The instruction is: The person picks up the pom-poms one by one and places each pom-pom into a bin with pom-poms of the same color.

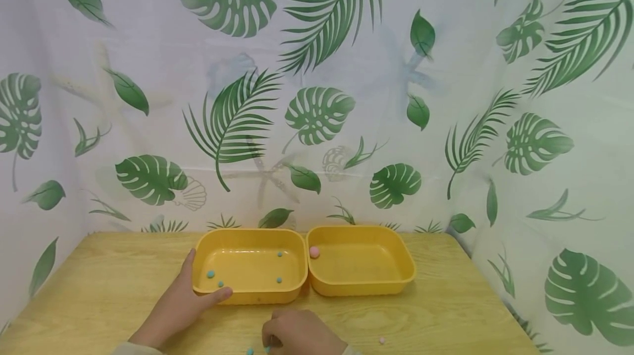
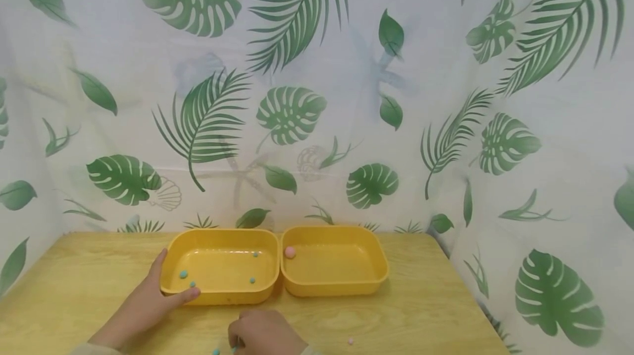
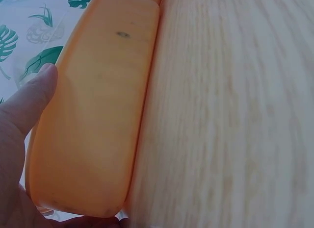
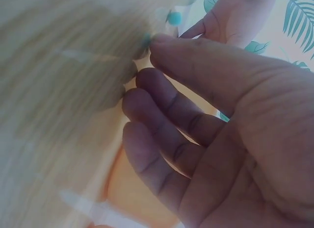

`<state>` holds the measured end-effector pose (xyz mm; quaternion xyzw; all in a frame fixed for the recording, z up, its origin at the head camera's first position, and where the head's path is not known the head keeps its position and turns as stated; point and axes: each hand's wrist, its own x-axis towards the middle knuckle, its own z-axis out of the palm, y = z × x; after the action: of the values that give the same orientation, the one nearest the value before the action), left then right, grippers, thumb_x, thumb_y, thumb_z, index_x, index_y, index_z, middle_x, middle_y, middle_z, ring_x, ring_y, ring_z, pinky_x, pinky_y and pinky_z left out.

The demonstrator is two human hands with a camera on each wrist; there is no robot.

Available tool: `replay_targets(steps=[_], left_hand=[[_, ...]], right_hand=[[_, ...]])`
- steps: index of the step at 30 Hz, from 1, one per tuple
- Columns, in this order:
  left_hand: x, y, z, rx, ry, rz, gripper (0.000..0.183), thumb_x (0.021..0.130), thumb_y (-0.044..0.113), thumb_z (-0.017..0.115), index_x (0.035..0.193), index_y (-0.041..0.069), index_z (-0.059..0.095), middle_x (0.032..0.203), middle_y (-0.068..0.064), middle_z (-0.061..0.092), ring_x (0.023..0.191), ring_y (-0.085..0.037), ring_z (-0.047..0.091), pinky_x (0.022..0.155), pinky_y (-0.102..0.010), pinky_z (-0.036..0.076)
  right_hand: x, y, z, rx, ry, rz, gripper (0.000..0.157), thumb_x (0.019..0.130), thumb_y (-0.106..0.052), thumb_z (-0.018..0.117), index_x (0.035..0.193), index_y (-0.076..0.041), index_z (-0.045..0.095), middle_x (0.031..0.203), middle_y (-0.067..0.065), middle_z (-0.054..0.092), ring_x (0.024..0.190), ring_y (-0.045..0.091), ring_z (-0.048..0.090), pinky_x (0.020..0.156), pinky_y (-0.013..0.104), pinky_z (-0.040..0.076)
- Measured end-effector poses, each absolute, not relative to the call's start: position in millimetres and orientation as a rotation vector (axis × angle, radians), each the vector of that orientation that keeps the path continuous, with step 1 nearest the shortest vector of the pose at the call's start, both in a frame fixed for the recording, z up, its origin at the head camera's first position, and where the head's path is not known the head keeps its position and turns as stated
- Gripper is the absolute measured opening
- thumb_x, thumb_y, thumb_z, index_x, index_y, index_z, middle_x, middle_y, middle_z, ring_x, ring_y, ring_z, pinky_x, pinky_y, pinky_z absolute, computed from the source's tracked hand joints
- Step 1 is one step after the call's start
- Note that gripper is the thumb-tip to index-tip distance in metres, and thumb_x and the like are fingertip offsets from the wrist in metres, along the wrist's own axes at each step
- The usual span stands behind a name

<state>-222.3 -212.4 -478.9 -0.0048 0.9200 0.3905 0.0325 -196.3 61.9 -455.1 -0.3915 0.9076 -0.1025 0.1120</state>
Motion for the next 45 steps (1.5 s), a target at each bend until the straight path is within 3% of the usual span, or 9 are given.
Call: replay_targets(steps=[9, 23, 30, 37, 45], left_hand=[[-223, -211, -478, -0.005, 2.837, 1.208, 0.133, 0.085, 0.070, 0.072, 0.163, 0.002, -0.012, 0.163, -0.038, 0.018, 0.144, -0.057, 0.033, 0.109, -0.070, 0.036], [-221, -208, -473, 0.010, 2.840, 1.227, 0.133, 0.085, 0.068, 0.073, 0.163, 0.002, -0.013, 0.164, -0.037, 0.017, 0.146, -0.056, 0.031, 0.112, -0.070, 0.033], [-220, -207, -474, 0.001, 2.846, 1.203, 0.134, 0.085, 0.069, 0.073, 0.162, -0.001, -0.011, 0.163, -0.039, 0.018, 0.144, -0.057, 0.032, 0.111, -0.070, 0.035], [-222, -210, -480, -0.010, 2.842, 1.202, 0.133, 0.085, 0.069, 0.072, 0.163, 0.002, -0.012, 0.164, -0.037, 0.017, 0.145, -0.057, 0.031, 0.110, -0.071, 0.035], [-223, -211, -482, -0.021, 2.834, 1.193, 0.134, 0.085, 0.070, 0.072, 0.163, 0.002, -0.013, 0.165, -0.036, 0.016, 0.145, -0.057, 0.031, 0.109, -0.072, 0.036]], right_hand=[[-198, 62, -457, -1.172, 2.674, -0.268, 0.008, 0.093, -0.027, 0.077, 0.086, -0.025, 0.073, 0.075, -0.018, 0.052, 0.066, -0.004, 0.046, 0.058, 0.015, 0.041], [-201, 72, -452, -0.947, 2.725, -0.518, 0.021, 0.092, -0.014, 0.076, 0.078, -0.024, 0.065, 0.069, -0.019, 0.055, 0.059, 0.000, 0.049, 0.058, 0.018, 0.046], [-203, 76, -439, -1.138, 2.798, -0.596, 0.013, 0.094, -0.010, 0.074, 0.086, -0.021, 0.071, 0.077, -0.020, 0.061, 0.065, -0.005, 0.050, 0.063, 0.013, 0.046], [-206, 88, -431, -1.416, 2.996, -0.706, 0.017, 0.090, -0.006, 0.077, 0.087, -0.019, 0.067, 0.082, -0.013, 0.065, 0.073, -0.003, 0.057, 0.069, 0.006, 0.045], [-213, 98, -429, -1.356, 3.228, -0.959, 0.013, 0.086, -0.005, 0.076, 0.088, -0.016, 0.068, 0.086, -0.007, 0.070, 0.073, 0.006, 0.064, 0.069, 0.011, 0.051]])
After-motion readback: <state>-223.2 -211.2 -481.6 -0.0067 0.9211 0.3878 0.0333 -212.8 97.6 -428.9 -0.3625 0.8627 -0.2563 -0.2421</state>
